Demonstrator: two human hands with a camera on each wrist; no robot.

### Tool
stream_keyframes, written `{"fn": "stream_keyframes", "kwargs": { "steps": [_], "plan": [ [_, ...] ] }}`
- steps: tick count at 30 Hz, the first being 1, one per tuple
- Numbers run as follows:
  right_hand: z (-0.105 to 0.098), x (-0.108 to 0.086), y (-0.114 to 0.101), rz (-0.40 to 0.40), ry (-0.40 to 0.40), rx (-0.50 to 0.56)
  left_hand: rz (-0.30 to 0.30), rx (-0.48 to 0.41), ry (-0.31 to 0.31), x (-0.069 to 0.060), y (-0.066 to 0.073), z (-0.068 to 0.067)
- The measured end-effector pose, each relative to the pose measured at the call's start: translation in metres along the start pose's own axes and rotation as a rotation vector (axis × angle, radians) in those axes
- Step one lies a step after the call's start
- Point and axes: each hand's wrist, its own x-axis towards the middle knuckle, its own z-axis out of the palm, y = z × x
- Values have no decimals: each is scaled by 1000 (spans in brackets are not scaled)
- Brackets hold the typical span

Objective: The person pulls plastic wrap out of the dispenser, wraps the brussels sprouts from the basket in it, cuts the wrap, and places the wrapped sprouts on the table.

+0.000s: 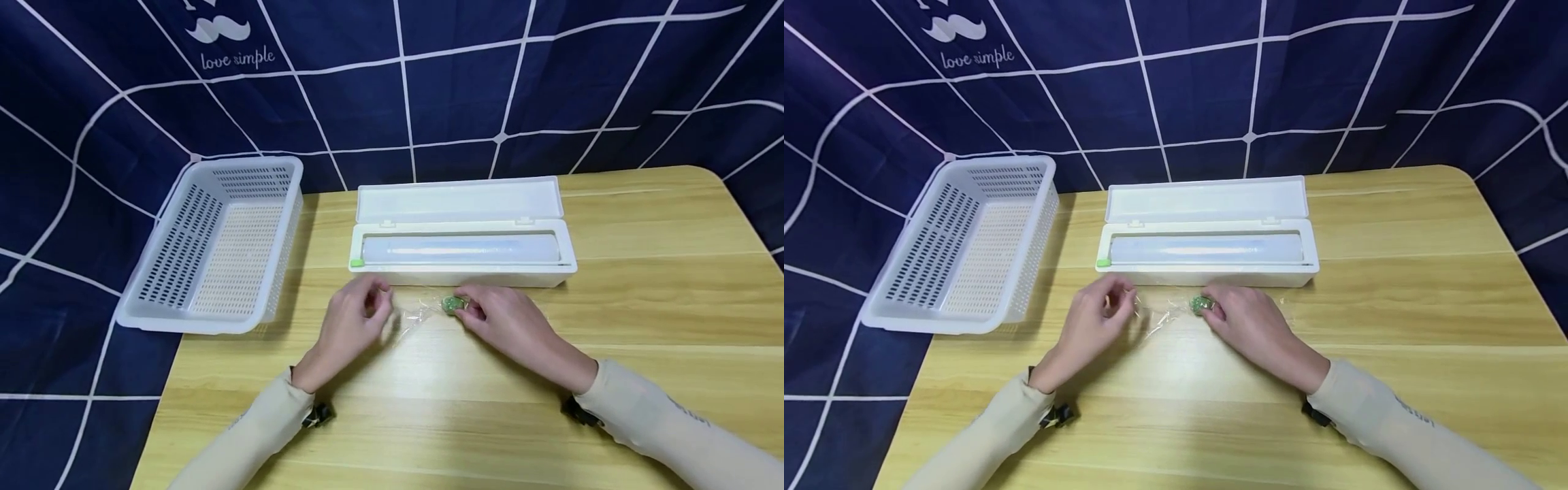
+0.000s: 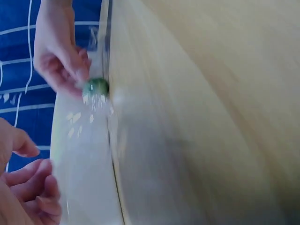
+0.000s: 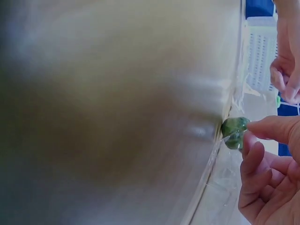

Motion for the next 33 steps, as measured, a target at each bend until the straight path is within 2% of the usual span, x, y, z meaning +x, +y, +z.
{"fn": "stream_keyframes", "kwargs": {
  "steps": [4,6,9,12,15,17,21,24,28,33],
  "plan": [
    [1,-2,-2,-6,16,-11,24,28,166,-2,-15,-9],
    [2,-4,-3,-3,22,-15,27,51,228,-3,-22,-12],
    [1,-5,-4,0,33,-11,-7,52,254,-3,-29,-16],
    [0,-5,-6,-4,54,0,-87,5,201,-2,-33,-20],
    [-1,-5,-8,-15,86,13,-184,-64,110,-2,-37,-24],
    [0,-5,-8,-32,104,25,-224,-119,59,-1,-39,-25],
    [2,-6,-10,-69,128,61,-255,-214,-14,3,-42,-26],
    [4,-6,-11,-92,142,82,-282,-247,-55,6,-44,-25],
    [5,-3,-13,-107,148,92,-314,-227,-83,9,-44,-24],
    [5,2,-18,-93,132,95,-311,-177,-83,14,-46,-21]
  ]
}}
